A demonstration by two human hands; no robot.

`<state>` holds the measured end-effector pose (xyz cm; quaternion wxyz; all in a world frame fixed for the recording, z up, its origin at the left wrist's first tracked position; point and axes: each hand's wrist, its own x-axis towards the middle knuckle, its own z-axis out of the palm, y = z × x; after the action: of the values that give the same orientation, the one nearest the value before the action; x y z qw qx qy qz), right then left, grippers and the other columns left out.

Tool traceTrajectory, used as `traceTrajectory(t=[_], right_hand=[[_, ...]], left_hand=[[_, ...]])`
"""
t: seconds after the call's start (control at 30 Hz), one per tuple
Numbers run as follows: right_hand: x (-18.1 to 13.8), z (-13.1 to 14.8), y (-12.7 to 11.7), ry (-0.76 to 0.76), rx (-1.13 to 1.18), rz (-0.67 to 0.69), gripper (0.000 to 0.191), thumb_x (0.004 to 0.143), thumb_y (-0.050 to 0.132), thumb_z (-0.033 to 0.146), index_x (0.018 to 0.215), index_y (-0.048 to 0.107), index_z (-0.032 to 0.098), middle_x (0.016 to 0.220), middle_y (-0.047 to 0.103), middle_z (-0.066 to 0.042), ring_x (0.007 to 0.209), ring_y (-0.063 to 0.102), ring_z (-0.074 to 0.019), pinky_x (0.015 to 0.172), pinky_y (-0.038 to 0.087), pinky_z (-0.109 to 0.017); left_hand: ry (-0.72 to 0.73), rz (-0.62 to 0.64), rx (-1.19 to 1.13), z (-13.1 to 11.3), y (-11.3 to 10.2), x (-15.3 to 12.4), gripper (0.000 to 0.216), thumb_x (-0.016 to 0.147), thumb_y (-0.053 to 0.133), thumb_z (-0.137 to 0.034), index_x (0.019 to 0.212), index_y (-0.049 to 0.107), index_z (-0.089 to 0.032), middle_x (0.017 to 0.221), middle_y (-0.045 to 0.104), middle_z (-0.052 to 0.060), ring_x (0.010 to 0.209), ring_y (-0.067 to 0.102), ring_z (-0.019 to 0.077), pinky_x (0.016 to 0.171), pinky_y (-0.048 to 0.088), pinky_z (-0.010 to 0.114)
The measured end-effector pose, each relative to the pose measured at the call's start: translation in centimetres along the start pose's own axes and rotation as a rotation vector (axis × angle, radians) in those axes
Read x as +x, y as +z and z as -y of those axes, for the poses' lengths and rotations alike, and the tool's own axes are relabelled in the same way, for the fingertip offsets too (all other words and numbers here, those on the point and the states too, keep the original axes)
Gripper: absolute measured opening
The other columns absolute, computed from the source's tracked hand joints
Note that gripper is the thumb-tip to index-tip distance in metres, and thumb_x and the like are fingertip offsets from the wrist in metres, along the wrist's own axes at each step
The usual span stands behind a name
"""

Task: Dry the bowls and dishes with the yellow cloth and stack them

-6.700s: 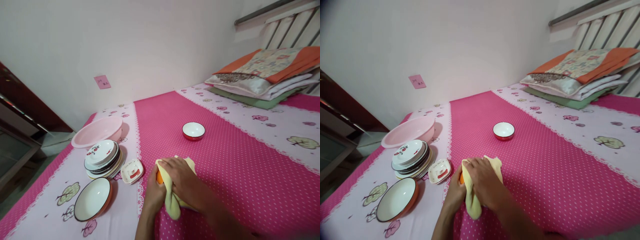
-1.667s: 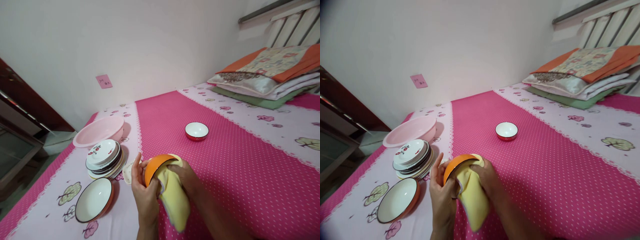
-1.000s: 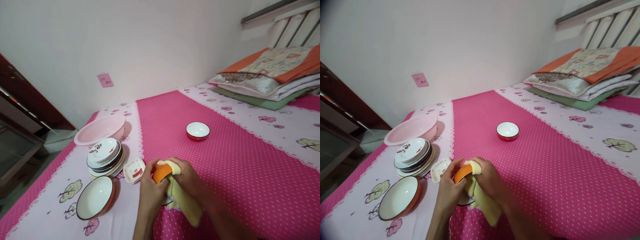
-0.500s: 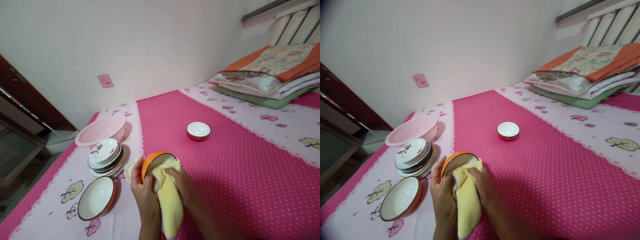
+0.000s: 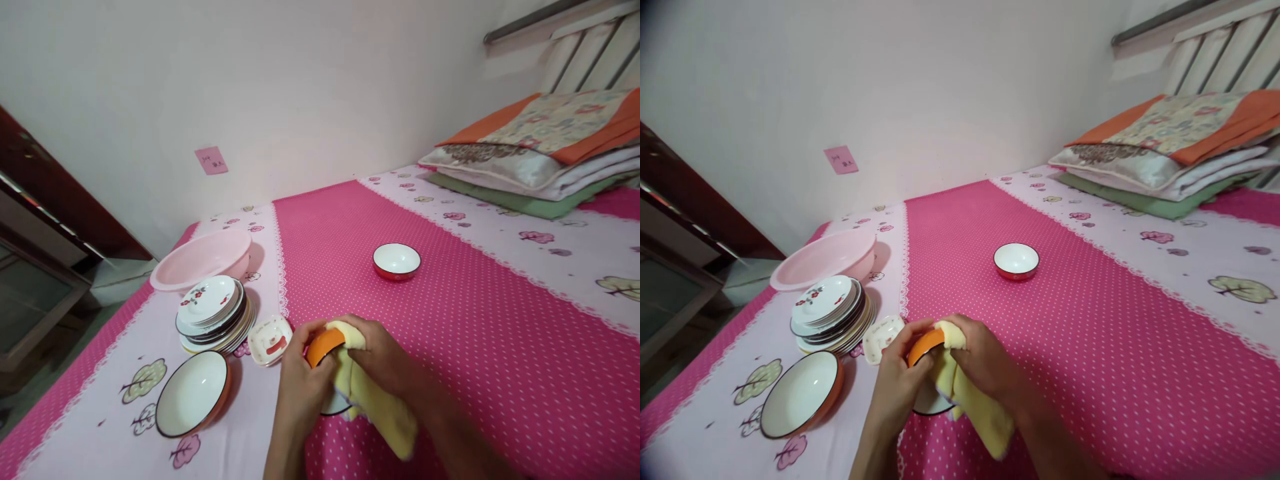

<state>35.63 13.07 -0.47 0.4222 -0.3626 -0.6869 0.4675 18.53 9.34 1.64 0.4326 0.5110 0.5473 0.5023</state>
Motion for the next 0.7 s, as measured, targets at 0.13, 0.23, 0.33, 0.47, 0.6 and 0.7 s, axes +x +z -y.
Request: traceTrajectory(t=[0.13, 0.23, 0.33, 0.47, 0.6, 0.7], right_hand=[[0.1, 0.3, 0.5, 0.055, 0.048, -0.042, 0.031, 0.078, 0.057, 0.017, 0.107, 0.069, 0.020, 0.098, 0.074, -0.003, 0.089, 0.068, -0.0217, 0.079, 0.052, -0.032], [0.4, 0.3, 1.4, 0.107, 0.183, -0.159, 0.033, 0.081, 0.061, 0.023, 0.113, 0.069, 0.020, 0.102, 0.076, -0.004, 0.094, 0.070, -0.0231, 0.083, 0.055, -0.033], [0.6, 0.4, 3.1, 0.189, 0.358, -0.307, 0.039, 0.080, 0.064, 0.029, 0.117, 0.068, 0.020, 0.110, 0.077, -0.006, 0.104, 0.072, -0.0272, 0.089, 0.057, -0.037], [0.2, 1.1, 5.8, 0.410, 0.578, -0.383, 0.042, 0.078, 0.068, 0.039, 0.115, 0.066, 0.018, 0.112, 0.078, -0.012, 0.101, 0.075, -0.0313, 0.084, 0.061, -0.039], [0.0, 1.1, 6.3, 0.445, 0.628, -0.332, 0.041, 0.079, 0.069, 0.044, 0.110, 0.069, 0.017, 0.100, 0.080, -0.012, 0.091, 0.077, -0.0320, 0.078, 0.063, -0.039], [0.2, 0.0, 4.8, 0.394, 0.547, -0.291, 0.043, 0.079, 0.072, 0.046, 0.111, 0.069, 0.017, 0.096, 0.080, -0.012, 0.088, 0.077, -0.0319, 0.076, 0.062, -0.040]], left_hand=[[-0.013, -0.097, -0.082, 0.1, 0.2, -0.1, 0.050, 0.063, 0.072, -0.022, 0.112, 0.072, -0.019, 0.108, 0.077, 0.009, 0.104, 0.070, 0.0283, 0.093, 0.053, 0.040], [0.006, -0.209, -0.212, 0.4, -0.2, 0.1, 0.046, 0.066, 0.079, -0.026, 0.111, 0.073, -0.019, 0.111, 0.076, 0.008, 0.104, 0.070, 0.0265, 0.091, 0.054, 0.037], [0.034, -0.336, -0.358, 0.9, -0.1, 0.0, 0.047, 0.069, 0.083, -0.029, 0.114, 0.072, -0.020, 0.116, 0.075, 0.008, 0.104, 0.070, 0.0249, 0.089, 0.055, 0.034], [0.043, -0.497, -0.466, 1.4, 0.8, -0.4, 0.051, 0.080, 0.077, -0.035, 0.129, 0.067, -0.025, 0.115, 0.075, 0.005, 0.096, 0.072, 0.0218, 0.085, 0.055, 0.031], [0.003, -0.478, -0.453, 1.6, 1.1, -0.4, 0.050, 0.087, 0.070, -0.040, 0.135, 0.066, -0.026, 0.098, 0.076, 0.000, 0.084, 0.071, 0.0191, 0.078, 0.056, 0.029], [-0.089, -0.320, -0.555, 1.7, 0.6, 0.0, 0.051, 0.086, 0.073, -0.037, 0.135, 0.066, -0.025, 0.109, 0.078, 0.004, 0.095, 0.074, 0.0223, 0.085, 0.058, 0.032]])
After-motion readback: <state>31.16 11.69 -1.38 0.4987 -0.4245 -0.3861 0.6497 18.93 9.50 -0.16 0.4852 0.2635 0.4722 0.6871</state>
